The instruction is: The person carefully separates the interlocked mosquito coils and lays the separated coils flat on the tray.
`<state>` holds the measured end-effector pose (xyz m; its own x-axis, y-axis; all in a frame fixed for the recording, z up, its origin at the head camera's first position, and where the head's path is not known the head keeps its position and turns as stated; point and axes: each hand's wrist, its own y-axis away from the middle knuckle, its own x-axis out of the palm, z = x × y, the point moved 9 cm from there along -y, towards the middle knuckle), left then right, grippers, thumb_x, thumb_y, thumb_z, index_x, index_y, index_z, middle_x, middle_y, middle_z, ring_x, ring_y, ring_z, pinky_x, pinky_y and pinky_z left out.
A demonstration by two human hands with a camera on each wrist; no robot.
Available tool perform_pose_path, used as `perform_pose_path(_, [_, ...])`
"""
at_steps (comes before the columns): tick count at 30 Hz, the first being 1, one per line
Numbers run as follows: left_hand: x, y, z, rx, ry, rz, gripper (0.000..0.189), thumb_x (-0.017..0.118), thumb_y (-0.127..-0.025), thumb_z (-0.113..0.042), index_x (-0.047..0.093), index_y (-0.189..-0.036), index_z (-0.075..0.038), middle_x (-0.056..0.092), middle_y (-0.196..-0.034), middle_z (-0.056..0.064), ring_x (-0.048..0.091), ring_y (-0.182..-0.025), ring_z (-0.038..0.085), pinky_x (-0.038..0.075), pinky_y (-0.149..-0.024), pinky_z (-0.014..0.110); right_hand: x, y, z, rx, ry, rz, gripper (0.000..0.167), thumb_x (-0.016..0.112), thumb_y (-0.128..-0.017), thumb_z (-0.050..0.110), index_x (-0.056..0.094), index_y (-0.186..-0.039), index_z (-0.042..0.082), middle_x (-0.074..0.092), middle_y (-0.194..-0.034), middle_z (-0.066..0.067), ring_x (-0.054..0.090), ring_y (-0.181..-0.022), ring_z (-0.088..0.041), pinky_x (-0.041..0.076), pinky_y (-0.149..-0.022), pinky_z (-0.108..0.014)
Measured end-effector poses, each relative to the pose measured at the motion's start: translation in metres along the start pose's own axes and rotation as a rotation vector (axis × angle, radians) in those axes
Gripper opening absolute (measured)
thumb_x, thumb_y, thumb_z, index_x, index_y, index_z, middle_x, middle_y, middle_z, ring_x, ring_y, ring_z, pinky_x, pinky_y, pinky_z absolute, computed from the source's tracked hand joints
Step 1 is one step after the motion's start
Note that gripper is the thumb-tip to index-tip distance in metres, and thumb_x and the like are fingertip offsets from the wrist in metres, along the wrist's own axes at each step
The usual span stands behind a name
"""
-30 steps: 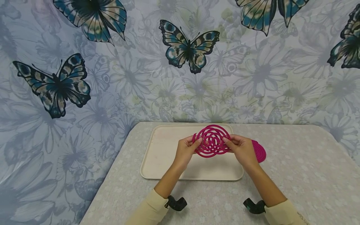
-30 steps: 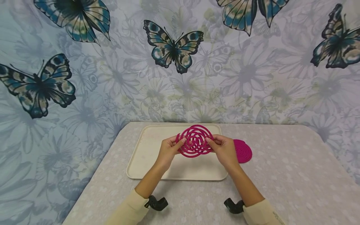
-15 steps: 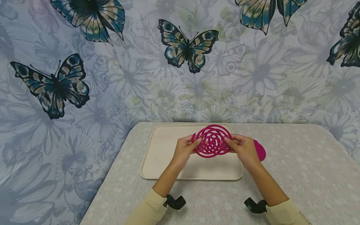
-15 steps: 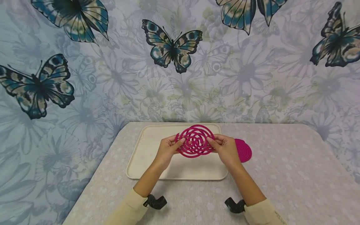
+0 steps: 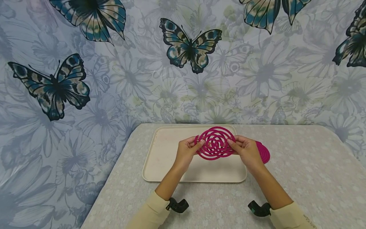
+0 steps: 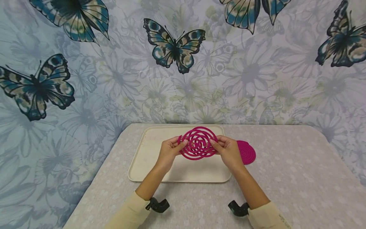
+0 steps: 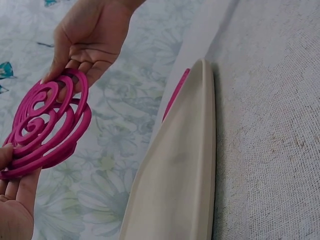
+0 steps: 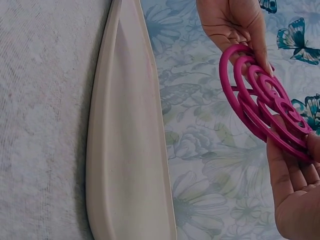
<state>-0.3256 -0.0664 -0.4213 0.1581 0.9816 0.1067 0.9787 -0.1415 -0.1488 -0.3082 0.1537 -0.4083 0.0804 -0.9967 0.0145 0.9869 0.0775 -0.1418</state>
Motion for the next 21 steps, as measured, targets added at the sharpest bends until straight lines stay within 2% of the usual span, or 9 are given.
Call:
perform_pose_path(5, [-0.0027,-0.0015,0.0007,-0.008,-0.004,-0.027,0.026,0.068,-0.099,-0.013,0.07,-0.117,0.005,0.076,-0.103,0.017,0.076,-0.087,0.019,0.063,-0.077,0.032,-0.0005,-0.0006,-0.0032,0.012,0.003,0.002,0.037,0.065,-0.102,0.02,0.06,-0.119,-0.012,0.078,-0.095,-0.002,0.075,-0.086,-0.013,0.062,-0.078,-0.03])
perform_pose_path(11, [-0.0039,-0.0023,0.0028,-0.023,-0.006,-0.03,0.023,0.063,-0.101,-0.01,0.07,-0.116,0.007,0.076,-0.101,0.019,0.075,-0.08,0.015,0.063,-0.073,0.03,-0.0043,-0.0003,-0.0043,0.013,0.034,-0.035,0.043,0.066,-0.1,0.028,0.064,-0.121,-0.01,0.078,-0.094,-0.001,0.075,-0.085,-0.013,0.062,-0.078,-0.03])
perform_pose_path(21, [-0.0073,-0.0036,0.0015,-0.012,-0.003,-0.037,0.027,0.068,-0.099,-0.014,0.07,-0.115,0.008,0.077,-0.098,0.014,0.073,-0.077,0.012,0.063,-0.072,0.028,-0.0084,0.0011,-0.0047,0.058,-0.01,-0.063,0.038,0.065,-0.101,0.019,0.063,-0.119,-0.015,0.078,-0.09,0.002,0.075,-0.08,-0.012,0.062,-0.075,-0.03])
